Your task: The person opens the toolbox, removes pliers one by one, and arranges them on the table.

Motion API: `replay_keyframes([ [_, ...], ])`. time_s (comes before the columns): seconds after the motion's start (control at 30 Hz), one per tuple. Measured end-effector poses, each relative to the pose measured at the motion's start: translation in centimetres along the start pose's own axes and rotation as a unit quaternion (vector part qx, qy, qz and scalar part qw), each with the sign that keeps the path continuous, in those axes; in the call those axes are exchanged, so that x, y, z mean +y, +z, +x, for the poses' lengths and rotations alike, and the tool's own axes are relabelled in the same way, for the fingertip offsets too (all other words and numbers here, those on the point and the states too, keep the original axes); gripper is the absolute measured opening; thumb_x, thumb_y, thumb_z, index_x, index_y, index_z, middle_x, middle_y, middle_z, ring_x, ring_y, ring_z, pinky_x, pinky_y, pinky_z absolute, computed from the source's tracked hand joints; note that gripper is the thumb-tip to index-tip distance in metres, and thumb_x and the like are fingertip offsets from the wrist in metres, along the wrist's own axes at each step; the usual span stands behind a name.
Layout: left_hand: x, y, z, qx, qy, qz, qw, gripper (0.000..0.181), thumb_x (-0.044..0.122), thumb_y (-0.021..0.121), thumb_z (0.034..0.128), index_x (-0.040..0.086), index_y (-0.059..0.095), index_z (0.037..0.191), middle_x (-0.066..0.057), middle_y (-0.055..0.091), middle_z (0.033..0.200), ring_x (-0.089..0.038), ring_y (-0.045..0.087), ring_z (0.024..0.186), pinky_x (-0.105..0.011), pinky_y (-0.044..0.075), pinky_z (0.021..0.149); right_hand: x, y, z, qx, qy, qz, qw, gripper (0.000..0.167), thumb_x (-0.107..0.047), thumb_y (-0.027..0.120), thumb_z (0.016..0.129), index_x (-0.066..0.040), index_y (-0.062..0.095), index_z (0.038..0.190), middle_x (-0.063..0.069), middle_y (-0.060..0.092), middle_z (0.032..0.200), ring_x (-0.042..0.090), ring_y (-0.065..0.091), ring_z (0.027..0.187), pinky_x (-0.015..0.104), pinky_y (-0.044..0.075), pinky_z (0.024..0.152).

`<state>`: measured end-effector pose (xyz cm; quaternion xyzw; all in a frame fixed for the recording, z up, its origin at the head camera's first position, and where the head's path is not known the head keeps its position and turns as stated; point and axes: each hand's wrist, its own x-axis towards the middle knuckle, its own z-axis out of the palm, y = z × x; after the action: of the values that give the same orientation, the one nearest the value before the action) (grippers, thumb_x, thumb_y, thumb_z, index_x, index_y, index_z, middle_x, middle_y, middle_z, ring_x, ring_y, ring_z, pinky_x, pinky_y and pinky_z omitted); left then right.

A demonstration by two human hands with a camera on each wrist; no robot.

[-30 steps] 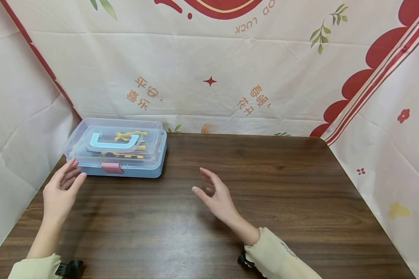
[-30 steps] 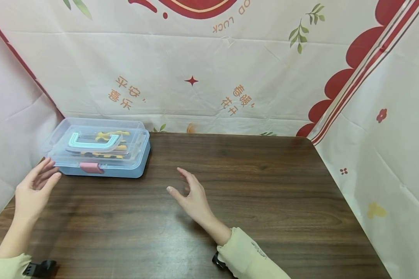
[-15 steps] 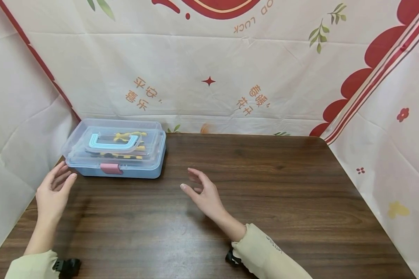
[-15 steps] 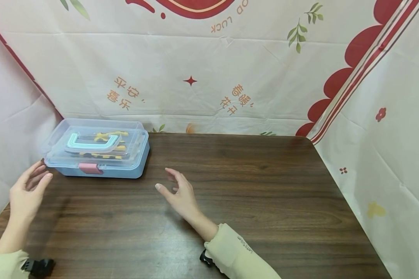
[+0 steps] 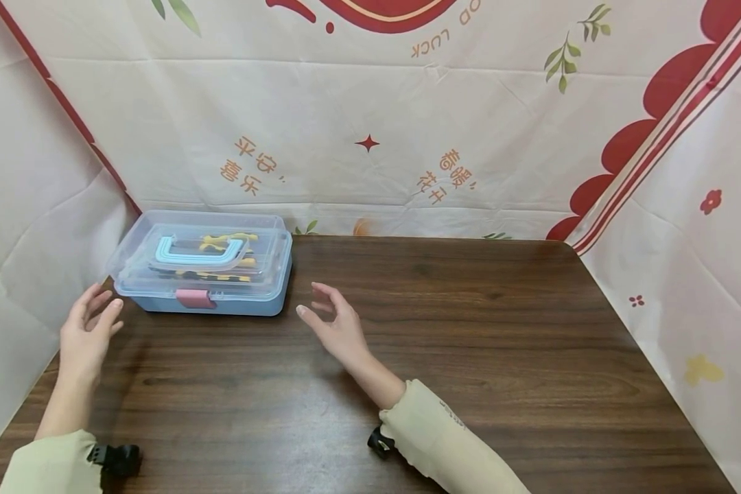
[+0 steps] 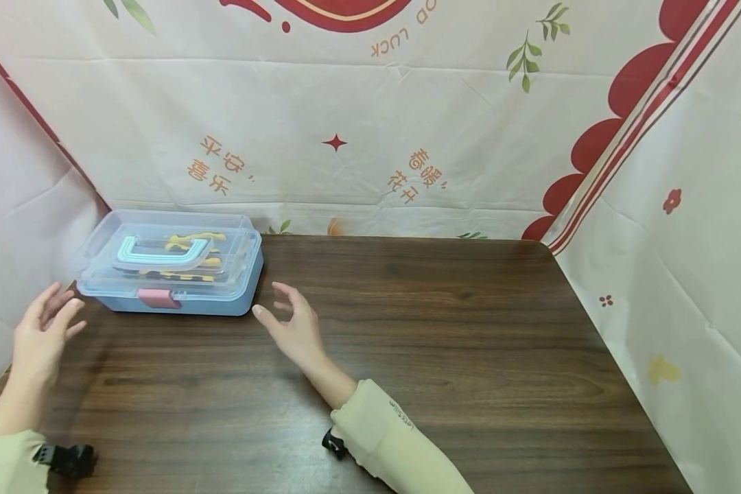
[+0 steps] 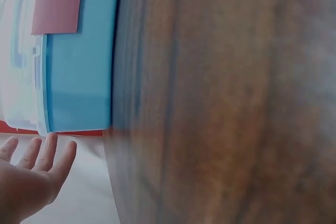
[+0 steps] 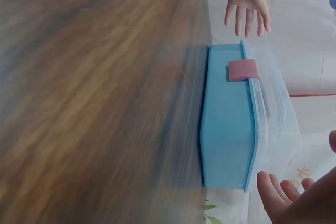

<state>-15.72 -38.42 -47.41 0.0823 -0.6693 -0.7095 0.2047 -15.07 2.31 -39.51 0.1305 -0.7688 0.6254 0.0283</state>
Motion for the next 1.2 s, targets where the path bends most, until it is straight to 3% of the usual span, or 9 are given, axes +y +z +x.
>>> replay_keyframes([
  [0.3,-0.2,-0.4,1.5,-0.028,-0.021,-0.101,0.9943,0.067,0.014,0.064,0.0812,0.014,0.030,0.138,-0.010,0.036,0.127,-0.008,0.054,0.097,-0.020,0.048,0.064,-0.3,1.9,1.4,0.018,0.036,0.031,0.9987,0.046,-0.029,0.063,0.081,-0.012,0.050,0.122,0.007,0.052,0.117,0.027,0.053,0.101,0.030,0.047,0.073],
  [0.47,0.0,-0.5,2.0,-0.042,-0.043,-0.119,0.9910,0.062,0.014,0.058,0.0860,0.018,0.026,0.140,-0.006,0.033,0.132,-0.008,0.053,0.100,-0.022,0.049,0.066,-0.3,2.8,2.2,0.027,0.048,0.034,0.9979,0.046,-0.030,0.064,0.081,-0.012,0.050,0.121,0.005,0.051,0.115,0.027,0.054,0.100,0.029,0.047,0.072],
  [0.57,0.8,-0.1,1.8,-0.044,-0.066,-0.121,0.9895,0.062,0.017,0.057,0.0868,0.022,0.025,0.140,-0.004,0.029,0.136,-0.006,0.052,0.100,-0.022,0.049,0.067,-0.2,3.1,2.7,0.029,0.066,0.036,0.9967,0.047,-0.032,0.064,0.081,-0.014,0.050,0.122,0.004,0.051,0.115,0.024,0.054,0.099,0.027,0.048,0.070],
  [0.67,2.6,0.8,1.3,-0.043,-0.092,-0.103,0.9895,0.062,0.022,0.055,0.0874,0.025,0.023,0.140,-0.003,0.024,0.140,-0.006,0.048,0.106,-0.020,0.048,0.068,-0.1,3.5,3.1,0.032,0.088,0.043,0.9947,0.047,-0.033,0.064,0.080,-0.016,0.050,0.122,0.003,0.051,0.115,0.020,0.055,0.096,0.027,0.048,0.069],
  [0.87,6.3,3.1,-0.2,-0.052,-0.140,-0.102,0.9835,0.064,0.026,0.051,0.0896,0.028,0.014,0.142,0.000,0.007,0.146,-0.014,0.020,0.126,-0.015,0.045,0.065,-0.1,4.3,4.0,0.044,0.123,0.050,0.9901,0.052,-0.037,0.065,0.078,-0.015,0.050,0.123,0.003,0.052,0.113,0.018,0.055,0.095,0.028,0.048,0.069],
  [1.1,7.0,3.6,0.4,-0.062,-0.174,-0.088,0.9788,0.064,0.034,0.049,0.0896,0.032,0.011,0.141,-0.001,-0.001,0.146,-0.022,0.002,0.129,-0.016,0.044,0.063,-0.4,5.4,5.1,0.036,0.147,0.046,0.9874,0.058,-0.044,0.063,0.078,-0.017,0.047,0.126,0.007,0.050,0.118,0.017,0.053,0.098,0.031,0.046,0.073],
  [1.2,6.9,3.5,1.0,-0.066,-0.181,-0.087,0.9773,0.064,0.036,0.049,0.0888,0.030,0.013,0.142,-0.002,0.017,0.142,-0.021,0.013,0.128,-0.018,0.045,0.063,-0.6,5.7,5.4,0.029,0.153,0.042,0.9869,0.060,-0.046,0.063,0.077,-0.019,0.045,0.128,0.005,0.049,0.120,0.021,0.051,0.102,0.032,0.046,0.074],
])
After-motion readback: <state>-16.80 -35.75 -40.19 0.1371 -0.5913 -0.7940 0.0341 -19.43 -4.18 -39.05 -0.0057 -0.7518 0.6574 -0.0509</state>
